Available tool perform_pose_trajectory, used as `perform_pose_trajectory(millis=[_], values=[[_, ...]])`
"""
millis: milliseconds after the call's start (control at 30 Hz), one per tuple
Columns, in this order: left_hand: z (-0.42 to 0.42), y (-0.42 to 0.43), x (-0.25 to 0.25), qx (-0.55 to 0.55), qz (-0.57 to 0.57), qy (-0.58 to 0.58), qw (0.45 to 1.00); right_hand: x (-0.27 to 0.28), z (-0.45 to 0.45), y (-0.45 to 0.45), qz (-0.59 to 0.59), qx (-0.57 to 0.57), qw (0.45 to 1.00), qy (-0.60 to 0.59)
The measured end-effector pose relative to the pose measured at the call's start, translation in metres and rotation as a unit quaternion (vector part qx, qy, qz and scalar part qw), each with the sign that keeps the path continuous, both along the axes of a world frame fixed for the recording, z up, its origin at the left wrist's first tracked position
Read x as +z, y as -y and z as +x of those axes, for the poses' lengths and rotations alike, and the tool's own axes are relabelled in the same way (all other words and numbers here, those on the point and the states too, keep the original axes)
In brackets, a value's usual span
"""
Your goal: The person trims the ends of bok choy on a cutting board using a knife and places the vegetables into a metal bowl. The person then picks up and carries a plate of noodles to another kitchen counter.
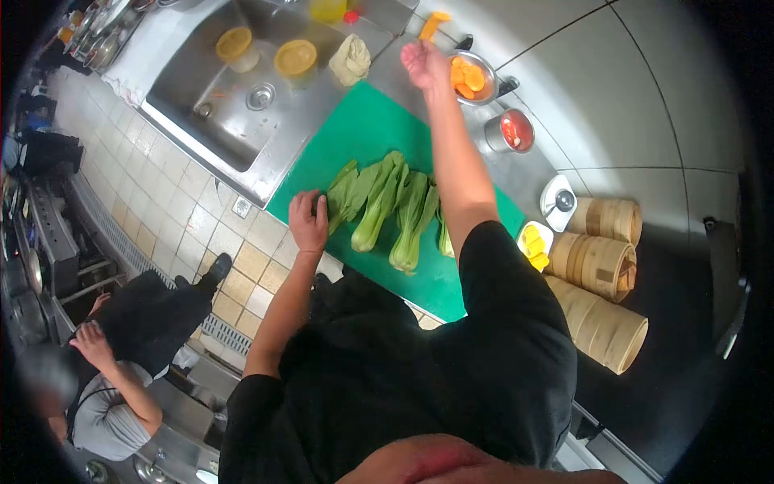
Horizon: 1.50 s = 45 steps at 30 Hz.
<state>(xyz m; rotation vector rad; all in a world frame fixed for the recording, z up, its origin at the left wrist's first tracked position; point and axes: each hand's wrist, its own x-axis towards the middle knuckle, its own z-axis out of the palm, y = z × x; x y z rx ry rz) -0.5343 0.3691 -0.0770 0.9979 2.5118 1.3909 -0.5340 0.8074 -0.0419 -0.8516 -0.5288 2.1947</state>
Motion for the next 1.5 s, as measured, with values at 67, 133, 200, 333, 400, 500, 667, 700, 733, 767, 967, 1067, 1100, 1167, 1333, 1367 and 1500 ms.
perform_pose_trajectory(millis=[67, 133, 200, 333, 400, 500, 667, 700, 733, 767, 967, 1067, 1100, 1167, 1333, 1367, 1500], values=[[-0.001, -0.003, 0.004, 0.005, -0.007, -0.023, 1.000, 0.002, -0.014, -0.014, 0.031, -0.031, 0.998, 0.055], [0.000, -0.003, 0.006, 0.010, -0.017, -0.034, 0.999, 0.000, -0.024, -0.031, 0.083, -0.062, 0.986, 0.132], [0.000, -0.005, 0.005, 0.004, -0.025, -0.039, 0.999, 0.004, -0.031, -0.049, 0.124, -0.095, 0.961, 0.229], [0.000, -0.004, 0.005, 0.003, -0.030, -0.034, 0.999, -0.021, -0.055, -0.105, 0.187, -0.144, 0.865, 0.443], [0.000, -0.006, 0.008, 0.005, -0.023, -0.043, 0.999, -0.033, -0.067, -0.113, 0.258, -0.175, 0.784, 0.536], [0.000, -0.006, 0.008, 0.001, -0.031, -0.052, 0.998, -0.029, -0.057, -0.107, 0.361, -0.172, 0.675, 0.620], [0.002, -0.008, 0.001, -0.014, -0.028, -0.053, 0.998, 0.008, -0.035, -0.085, 0.361, -0.169, 0.713, 0.577], [0.002, -0.006, -0.001, -0.009, -0.030, -0.053, 0.998, 0.026, -0.036, -0.064, 0.365, -0.199, 0.713, 0.565], [0.002, -0.006, -0.001, -0.007, -0.042, -0.053, 0.998, 0.033, -0.041, -0.053, 0.369, -0.224, 0.715, 0.550], [0.001, -0.006, -0.002, -0.008, -0.037, -0.062, 0.997, 0.028, -0.045, -0.059, 0.399, -0.226, 0.697, 0.551], [0.002, -0.007, 0.002, -0.002, -0.029, -0.086, 0.996, 0.065, -0.032, -0.082, 0.431, -0.227, 0.684, 0.543], [0.001, -0.008, 0.000, -0.005, -0.026, -0.086, 0.996, 0.113, -0.012, -0.102, 0.534, -0.292, 0.672, 0.421], [0.002, -0.007, 0.000, -0.008, -0.026, -0.085, 0.996, 0.133, 0.001, -0.099, 0.534, -0.305, 0.670, 0.415], [0.001, -0.007, -0.001, -0.011, -0.021, -0.083, 0.996, 0.198, 0.033, -0.075, 0.538, -0.333, 0.664, 0.398], [0.002, -0.004, -0.002, -0.017, -0.036, -0.082, 0.996, 0.263, 0.117, -0.020, 0.449, -0.382, 0.774, 0.232], [0.003, -0.003, -0.001, -0.023, -0.043, -0.080, 0.996, 0.264, 0.136, -0.012, 0.434, -0.392, 0.782, 0.217], [-0.001, -0.001, -0.010, -0.050, -0.018, -0.122, 0.991, 0.222, 0.233, -0.016, 0.478, -0.474, 0.685, 0.280]])
